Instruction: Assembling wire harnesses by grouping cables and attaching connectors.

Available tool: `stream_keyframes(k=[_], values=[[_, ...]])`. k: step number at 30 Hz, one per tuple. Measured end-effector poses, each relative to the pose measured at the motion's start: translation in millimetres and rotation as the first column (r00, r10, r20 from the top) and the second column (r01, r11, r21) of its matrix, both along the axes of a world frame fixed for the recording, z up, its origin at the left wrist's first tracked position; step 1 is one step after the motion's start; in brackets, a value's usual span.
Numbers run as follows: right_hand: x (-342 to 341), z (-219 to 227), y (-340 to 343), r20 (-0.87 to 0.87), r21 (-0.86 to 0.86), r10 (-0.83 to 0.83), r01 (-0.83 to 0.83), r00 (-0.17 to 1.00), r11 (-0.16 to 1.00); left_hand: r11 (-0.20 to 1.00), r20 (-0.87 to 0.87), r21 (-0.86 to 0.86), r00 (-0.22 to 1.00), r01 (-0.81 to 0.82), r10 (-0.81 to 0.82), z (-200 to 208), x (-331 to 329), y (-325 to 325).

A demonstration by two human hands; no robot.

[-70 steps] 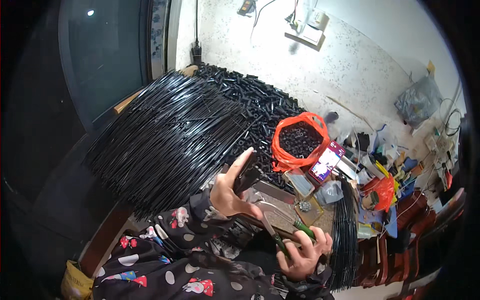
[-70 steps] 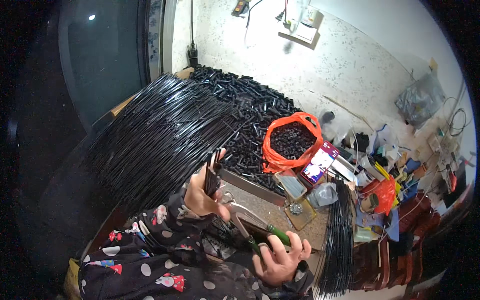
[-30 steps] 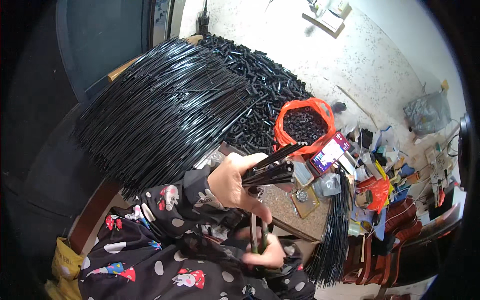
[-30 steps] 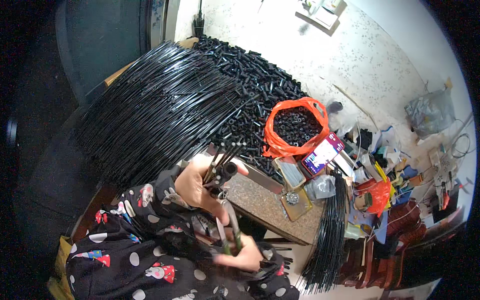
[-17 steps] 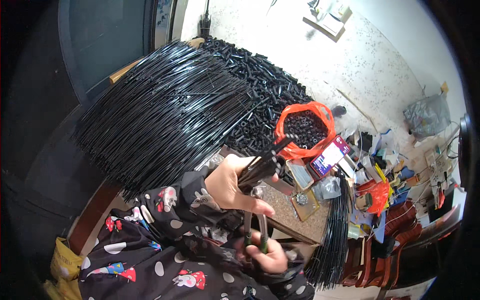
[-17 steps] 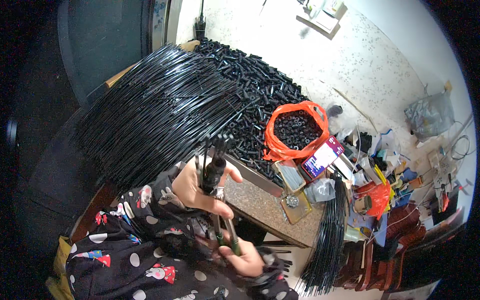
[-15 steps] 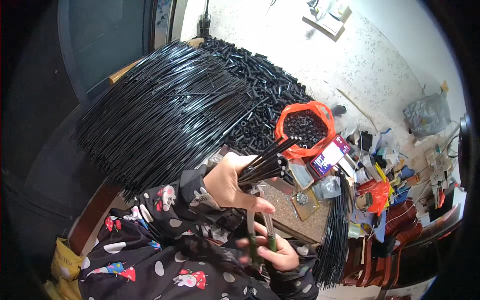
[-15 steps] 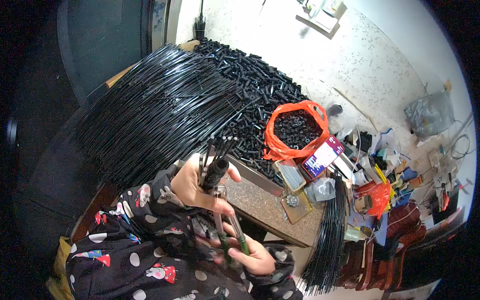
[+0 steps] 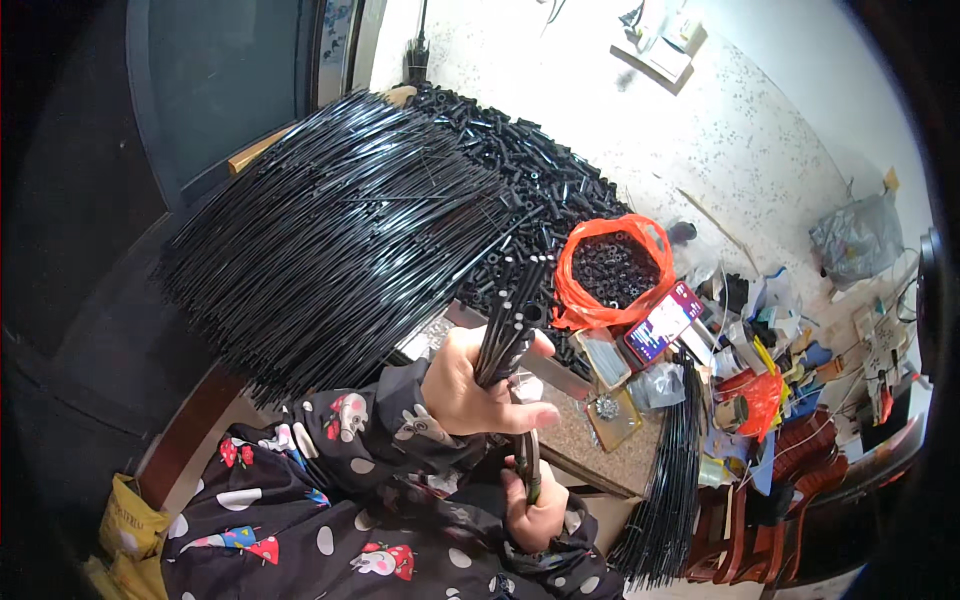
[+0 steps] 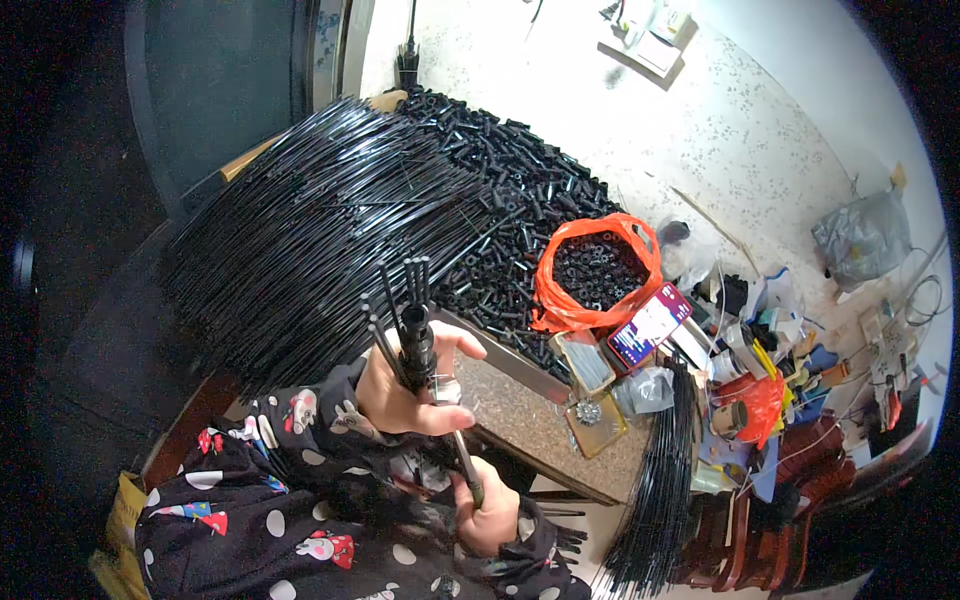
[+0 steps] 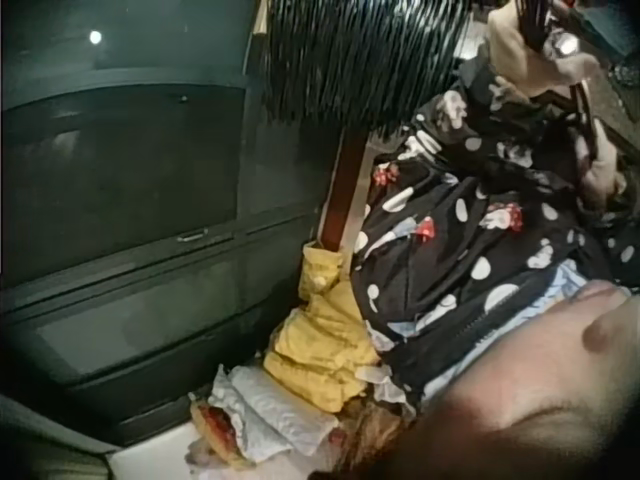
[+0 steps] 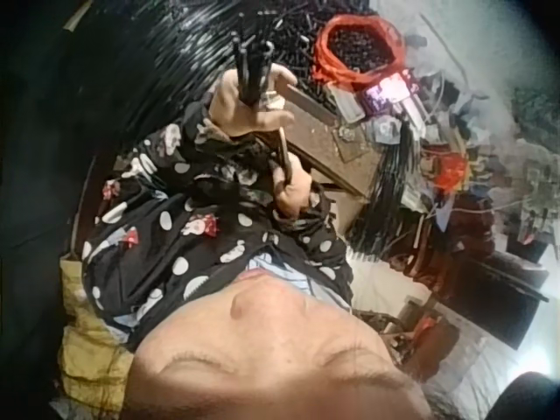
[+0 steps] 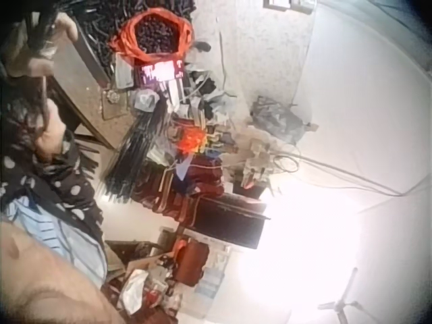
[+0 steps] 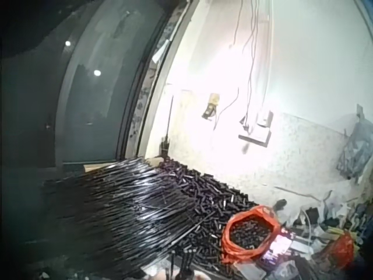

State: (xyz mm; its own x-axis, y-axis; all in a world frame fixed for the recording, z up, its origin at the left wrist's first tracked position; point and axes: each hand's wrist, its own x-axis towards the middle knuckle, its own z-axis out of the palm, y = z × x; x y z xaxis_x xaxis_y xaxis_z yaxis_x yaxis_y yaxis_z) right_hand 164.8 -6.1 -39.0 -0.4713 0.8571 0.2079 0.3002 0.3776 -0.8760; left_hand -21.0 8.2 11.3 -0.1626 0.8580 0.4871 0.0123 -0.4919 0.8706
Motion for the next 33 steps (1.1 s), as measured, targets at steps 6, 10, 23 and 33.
stream_keyframes(k=[6, 10, 23, 33], values=[[-1.1, -0.5, -19.5, 0.092, -0.067, -0.033, 0.039, 0.995, 0.997, 0.997, 0.072, -0.038, 0.995, -0.065, 0.068, -21.6, 9.4, -1.2], [13.5, 11.8, -4.1, 0.197, -0.14, 0.057, -0.029, 0.979, 0.99, 0.993, 0.008, 0.034, 0.993, 0.114, -0.114, -12.1, -3.4, 0.8], [46.4, 69.6, 30.8, 0.407, 0.706, -0.088, -0.252, 0.909, 0.662, 0.946, 0.229, -0.009, 0.922, 0.323, -0.312, -23.2, -15.1, -1.6], [53.1, 71.1, 47.7, 0.229, 0.527, 0.319, -0.392, 0.92, 0.754, 0.975, 0.209, 0.0, 0.954, 0.221, -0.216, -26.3, -16.0, -3.4]])
